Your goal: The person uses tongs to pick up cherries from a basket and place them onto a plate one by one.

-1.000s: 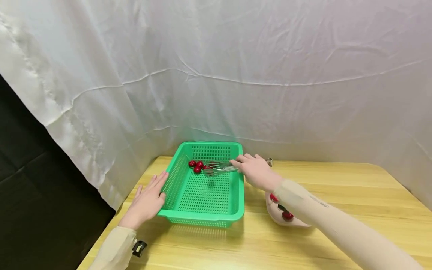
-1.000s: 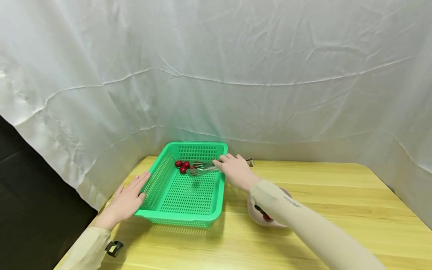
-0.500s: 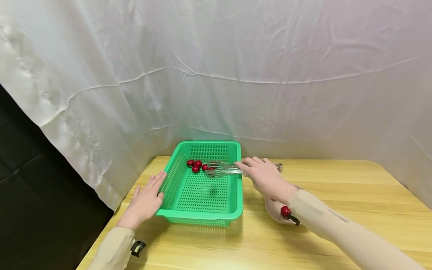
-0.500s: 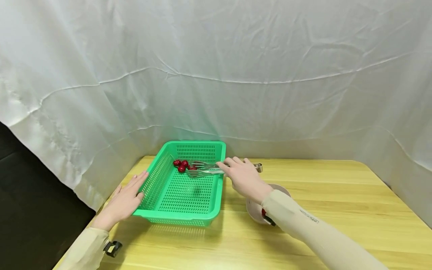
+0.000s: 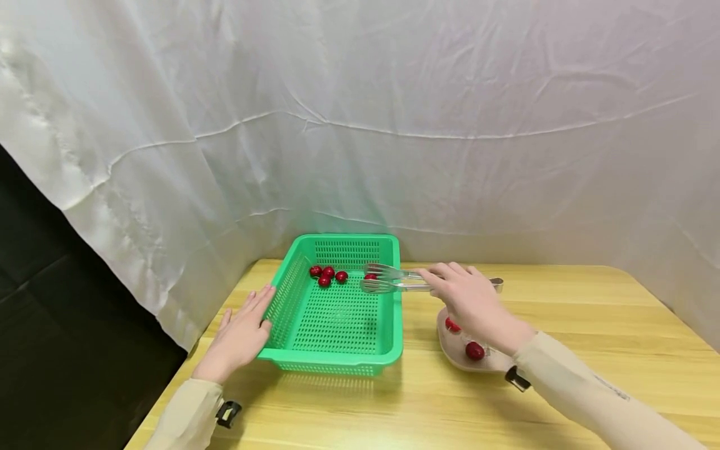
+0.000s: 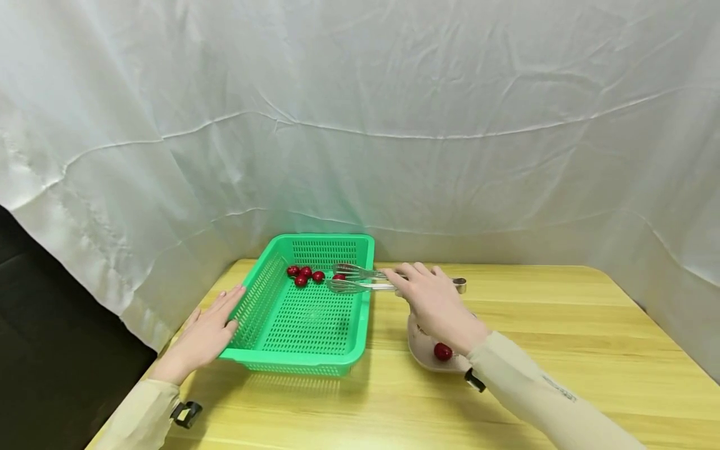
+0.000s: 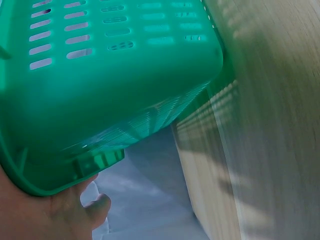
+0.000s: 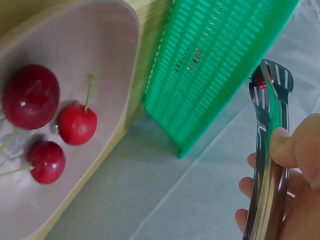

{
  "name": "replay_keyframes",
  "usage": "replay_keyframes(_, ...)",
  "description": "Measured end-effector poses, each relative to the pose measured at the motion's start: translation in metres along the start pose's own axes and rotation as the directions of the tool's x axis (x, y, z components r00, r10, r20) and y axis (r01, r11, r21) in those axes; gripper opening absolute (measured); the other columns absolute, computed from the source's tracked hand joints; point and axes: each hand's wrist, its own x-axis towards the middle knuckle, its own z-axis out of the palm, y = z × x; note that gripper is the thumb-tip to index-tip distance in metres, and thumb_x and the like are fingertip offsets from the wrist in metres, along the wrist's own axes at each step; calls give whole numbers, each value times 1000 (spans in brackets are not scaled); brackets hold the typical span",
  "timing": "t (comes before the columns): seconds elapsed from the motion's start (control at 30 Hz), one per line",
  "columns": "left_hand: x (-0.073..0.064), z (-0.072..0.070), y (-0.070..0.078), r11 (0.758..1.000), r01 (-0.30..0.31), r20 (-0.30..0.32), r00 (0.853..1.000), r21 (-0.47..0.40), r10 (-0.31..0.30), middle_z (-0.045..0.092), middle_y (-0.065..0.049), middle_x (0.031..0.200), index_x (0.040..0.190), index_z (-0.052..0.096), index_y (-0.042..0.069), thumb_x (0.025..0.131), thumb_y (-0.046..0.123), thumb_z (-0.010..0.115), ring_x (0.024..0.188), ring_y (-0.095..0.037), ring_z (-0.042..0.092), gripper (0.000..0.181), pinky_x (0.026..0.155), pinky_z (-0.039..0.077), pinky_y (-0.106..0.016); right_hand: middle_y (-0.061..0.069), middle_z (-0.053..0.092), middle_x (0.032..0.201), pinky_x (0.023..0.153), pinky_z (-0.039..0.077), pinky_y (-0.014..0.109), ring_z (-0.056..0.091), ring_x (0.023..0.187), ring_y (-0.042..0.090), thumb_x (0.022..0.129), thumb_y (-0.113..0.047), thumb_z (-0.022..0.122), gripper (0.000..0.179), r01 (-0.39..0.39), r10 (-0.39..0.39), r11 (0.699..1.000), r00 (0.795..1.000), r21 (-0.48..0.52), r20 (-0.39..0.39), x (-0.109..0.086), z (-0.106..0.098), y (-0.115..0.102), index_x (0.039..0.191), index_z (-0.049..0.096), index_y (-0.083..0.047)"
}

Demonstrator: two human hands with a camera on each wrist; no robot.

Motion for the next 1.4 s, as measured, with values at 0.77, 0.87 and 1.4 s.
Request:
replay_keyframes(0.77, -1, 0, -3, 1000, 13, 10, 1000, 7, -14, 14, -8, 163, 159, 18, 12, 100, 15, 42, 148, -37, 9, 63, 108, -4, -72, 11, 61, 126, 79, 49, 51, 59, 108, 34, 72, 13, 71, 69, -61, 61, 998, 997, -5, -48, -60, -34, 24, 136, 59, -8)
replay_keyframes(0.87, 0, 0, -3, 1000, 9, 10, 1000, 8, -9, 13, -7, 164, 159, 18, 13, 100, 16, 42, 148, -37, 9, 63, 108, -4, -72, 10, 62, 126, 77, 49, 50, 60, 108, 33, 73, 10, 73, 67, -60, 60, 998, 997, -3, -49, -61, -33, 24, 136, 59, -8)
replay_keyframes(1.4, 1, 0, -2, 1000, 7, 11, 1000, -3, -7, 13, -6, 164, 158, 19, 12, 99, 15, 42, 148, -37, 8, 64, 108, -4, -72, 9, 60, 130, 89, 49, 51, 58, 116, 31, 76, 8, 72, 70, 27, -27, 1000, 997, 6, 73, -32, -28, 0, 141, 55, -11)
